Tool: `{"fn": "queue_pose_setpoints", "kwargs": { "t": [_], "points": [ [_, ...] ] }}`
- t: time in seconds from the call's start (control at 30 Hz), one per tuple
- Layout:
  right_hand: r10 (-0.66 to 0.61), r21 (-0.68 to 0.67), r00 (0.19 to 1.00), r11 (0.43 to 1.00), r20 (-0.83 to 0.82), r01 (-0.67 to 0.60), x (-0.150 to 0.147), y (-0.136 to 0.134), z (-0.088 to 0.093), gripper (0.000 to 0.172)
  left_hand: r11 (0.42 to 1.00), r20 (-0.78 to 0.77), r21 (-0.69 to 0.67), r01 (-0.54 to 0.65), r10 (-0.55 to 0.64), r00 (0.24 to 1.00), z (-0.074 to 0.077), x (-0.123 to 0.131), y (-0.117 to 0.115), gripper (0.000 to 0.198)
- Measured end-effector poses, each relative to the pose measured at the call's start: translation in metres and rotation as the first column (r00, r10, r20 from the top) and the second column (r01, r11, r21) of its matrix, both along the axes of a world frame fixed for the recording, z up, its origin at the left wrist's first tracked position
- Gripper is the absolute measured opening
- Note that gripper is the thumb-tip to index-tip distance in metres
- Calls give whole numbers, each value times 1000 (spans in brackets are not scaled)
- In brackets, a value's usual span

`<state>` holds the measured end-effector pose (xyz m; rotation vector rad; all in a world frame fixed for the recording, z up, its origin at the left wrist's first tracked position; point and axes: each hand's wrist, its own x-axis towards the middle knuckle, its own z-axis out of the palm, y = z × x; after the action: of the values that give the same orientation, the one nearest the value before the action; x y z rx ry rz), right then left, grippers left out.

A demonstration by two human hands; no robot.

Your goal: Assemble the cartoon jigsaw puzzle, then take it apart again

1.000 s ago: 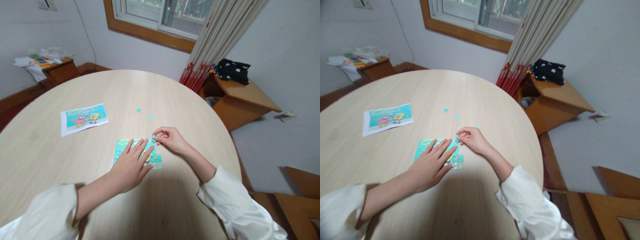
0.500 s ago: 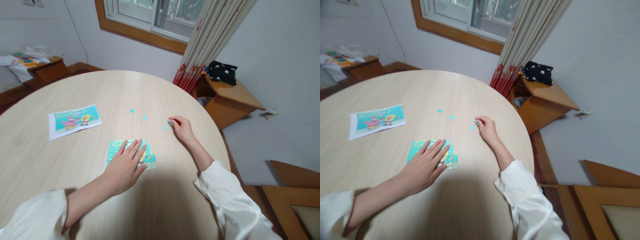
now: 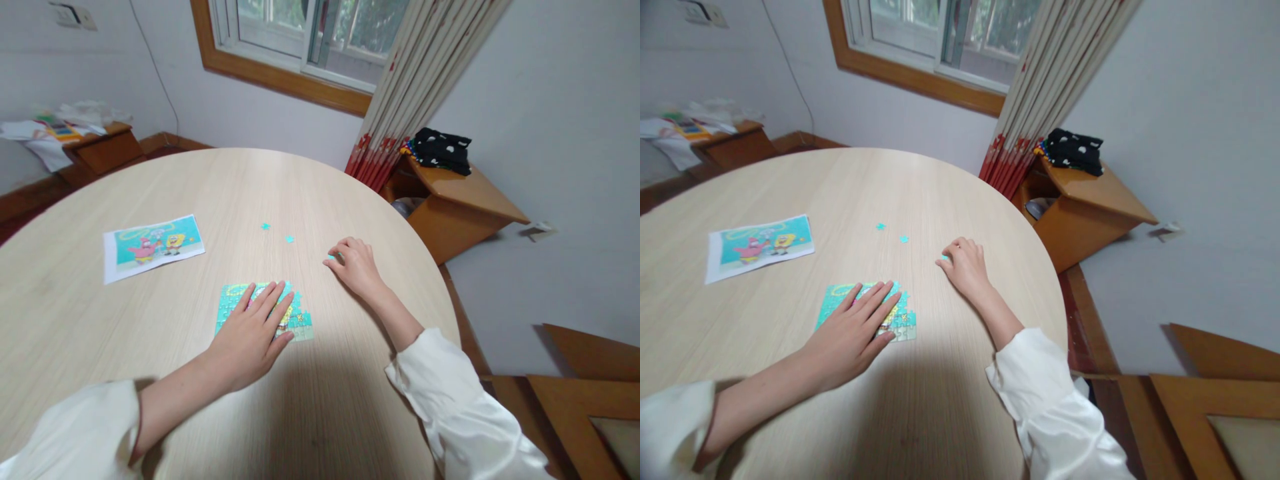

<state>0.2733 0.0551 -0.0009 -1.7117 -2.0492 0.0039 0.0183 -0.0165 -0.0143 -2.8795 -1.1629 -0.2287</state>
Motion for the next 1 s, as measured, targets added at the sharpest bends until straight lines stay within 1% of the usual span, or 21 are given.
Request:
{"fn": "queue_pose_setpoints", "kwargs": {
  "t": [0.07, 0.13, 0.23, 0.3, 0.37, 0.43, 0.47, 0.5, 0.57, 0.63, 0.73, 0.9, 1.0],
  "points": [
    [-6, -54, 1000, 999, -11, 5, -2, -1, 1, 12, 1000, -2, -5, -6, 6, 1000, 1, 0, 0, 56],
    [-24, -102, 997, 995, -70, 16, -3, 1, 1, 11, 1000, -8, -7, -7, 7, 1000, 1, 0, -1, 56],
    [-40, -184, 964, 983, -264, -9, -6, 1, 4, 13, 1000, -19, -6, -2, 2, 1000, 2, 1, -1, 55],
    [-19, -199, 900, 977, -436, -75, -13, -1, 5, 12, 1000, -20, -6, 0, 0, 1000, 2, 1, -1, 55],
    [20, -194, 791, 965, -612, -174, -25, -6, 6, 12, 1000, -15, -4, -3, 3, 1000, 1, 1, -1, 55],
    [28, -228, 664, 927, -747, -296, -38, -11, 5, 15, 1000, -4, -2, -7, 7, 1000, 1, 1, -1, 56],
    [20, -254, 624, 903, -781, -348, -45, -13, 4, 17, 1000, 2, -3, -9, 9, 1000, 1, 1, -1, 56],
    [16, -276, 607, 881, -795, -385, -50, -16, 3, 17, 1000, 7, -6, -9, 9, 1000, 1, 2, -1, 56],
    [24, -303, 616, 856, -787, -420, -58, -19, 1, 16, 1000, 10, -12, -10, 10, 1000, 1, 2, -2, 56],
    [48, -308, 641, 848, -766, -431, -61, -20, 0, 11, 1000, 2, -18, -10, 10, 1000, 1, 2, -2, 56],
    [76, -314, 669, 840, -739, -442, -59, -20, 1, 6, 1000, 4, -21, -11, 11, 1000, 1, 2, -2, 55],
    [116, -331, 701, 820, -703, -468, -57, -19, 4, 6, 1000, 17, -18, -16, 17, 1000, 1, 2, -2, 54],
    [145, -321, 734, 831, -663, -455, -58, -19, 4, 6, 1000, 17, -28, -12, 13, 1000, 1, 2, -2, 55]
  ]
}}
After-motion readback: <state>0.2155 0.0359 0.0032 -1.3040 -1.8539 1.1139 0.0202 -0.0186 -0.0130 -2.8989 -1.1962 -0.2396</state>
